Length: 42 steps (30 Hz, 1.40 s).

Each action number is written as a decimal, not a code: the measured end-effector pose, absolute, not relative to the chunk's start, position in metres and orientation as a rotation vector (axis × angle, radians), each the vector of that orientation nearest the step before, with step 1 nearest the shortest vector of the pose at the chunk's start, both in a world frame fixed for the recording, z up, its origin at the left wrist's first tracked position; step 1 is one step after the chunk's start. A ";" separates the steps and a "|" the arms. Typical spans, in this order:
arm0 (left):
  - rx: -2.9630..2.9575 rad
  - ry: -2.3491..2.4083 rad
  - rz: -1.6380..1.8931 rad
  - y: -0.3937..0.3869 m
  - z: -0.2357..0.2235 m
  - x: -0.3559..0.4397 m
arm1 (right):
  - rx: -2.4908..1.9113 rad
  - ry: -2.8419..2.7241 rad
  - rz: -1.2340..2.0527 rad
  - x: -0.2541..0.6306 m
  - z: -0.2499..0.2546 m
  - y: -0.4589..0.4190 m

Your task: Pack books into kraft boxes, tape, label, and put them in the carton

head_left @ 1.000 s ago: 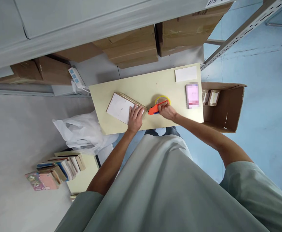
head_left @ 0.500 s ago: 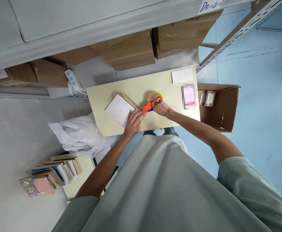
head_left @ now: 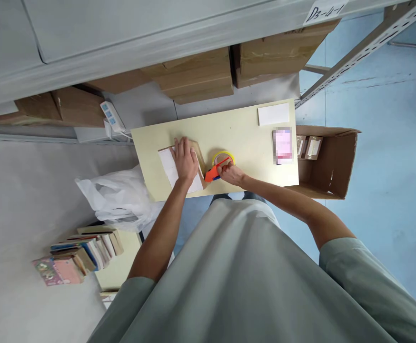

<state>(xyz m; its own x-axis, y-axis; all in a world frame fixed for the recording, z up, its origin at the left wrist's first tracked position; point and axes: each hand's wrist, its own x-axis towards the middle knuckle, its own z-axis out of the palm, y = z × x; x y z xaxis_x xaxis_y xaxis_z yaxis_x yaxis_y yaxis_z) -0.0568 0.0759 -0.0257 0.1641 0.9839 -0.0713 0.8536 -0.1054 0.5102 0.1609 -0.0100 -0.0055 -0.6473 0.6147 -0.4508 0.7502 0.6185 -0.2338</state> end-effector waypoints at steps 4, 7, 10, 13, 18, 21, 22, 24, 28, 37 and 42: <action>2.102 1.605 0.435 0.042 -0.014 -0.048 | 1.016 2.585 -0.647 0.140 -0.012 -0.029; 2.118 1.548 0.417 0.022 -0.006 -0.042 | 0.999 2.634 -0.689 0.125 -0.010 -0.041; 2.160 1.434 0.321 0.011 -0.002 -0.040 | 0.997 2.655 -0.705 0.116 -0.008 -0.048; 2.201 1.403 0.290 0.008 -0.003 -0.041 | 1.009 2.658 -0.717 0.120 -0.009 -0.048; 2.209 1.406 0.314 0.009 -0.007 -0.043 | 1.098 2.539 -0.654 0.180 -0.012 -0.014; 2.209 1.404 0.316 0.008 -0.008 -0.042 | 1.241 2.379 -0.542 0.231 -0.009 0.022; 2.210 1.401 0.315 0.008 -0.008 -0.042 | 1.282 2.346 -0.518 0.244 -0.007 0.033; 2.210 1.393 0.314 0.008 -0.007 -0.041 | 1.315 2.318 -0.494 0.259 -0.002 0.050; 2.192 1.399 0.306 0.008 -0.005 -0.039 | 1.337 2.340 -0.470 0.254 0.007 0.064; 2.203 1.391 0.327 0.008 -0.006 -0.038 | 1.374 2.378 -0.503 0.213 0.007 0.086; 2.208 1.377 0.328 0.008 -0.006 -0.037 | 1.317 2.366 -0.545 0.180 0.012 0.091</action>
<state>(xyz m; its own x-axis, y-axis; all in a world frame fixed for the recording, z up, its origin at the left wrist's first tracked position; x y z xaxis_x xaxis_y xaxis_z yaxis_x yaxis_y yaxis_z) -0.0372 0.0084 -0.0065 0.4555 0.8879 -0.0640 0.7640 -0.3531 0.5400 0.1796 0.0911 0.0120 -0.4901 0.7147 -0.4990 0.8610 0.4863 -0.1492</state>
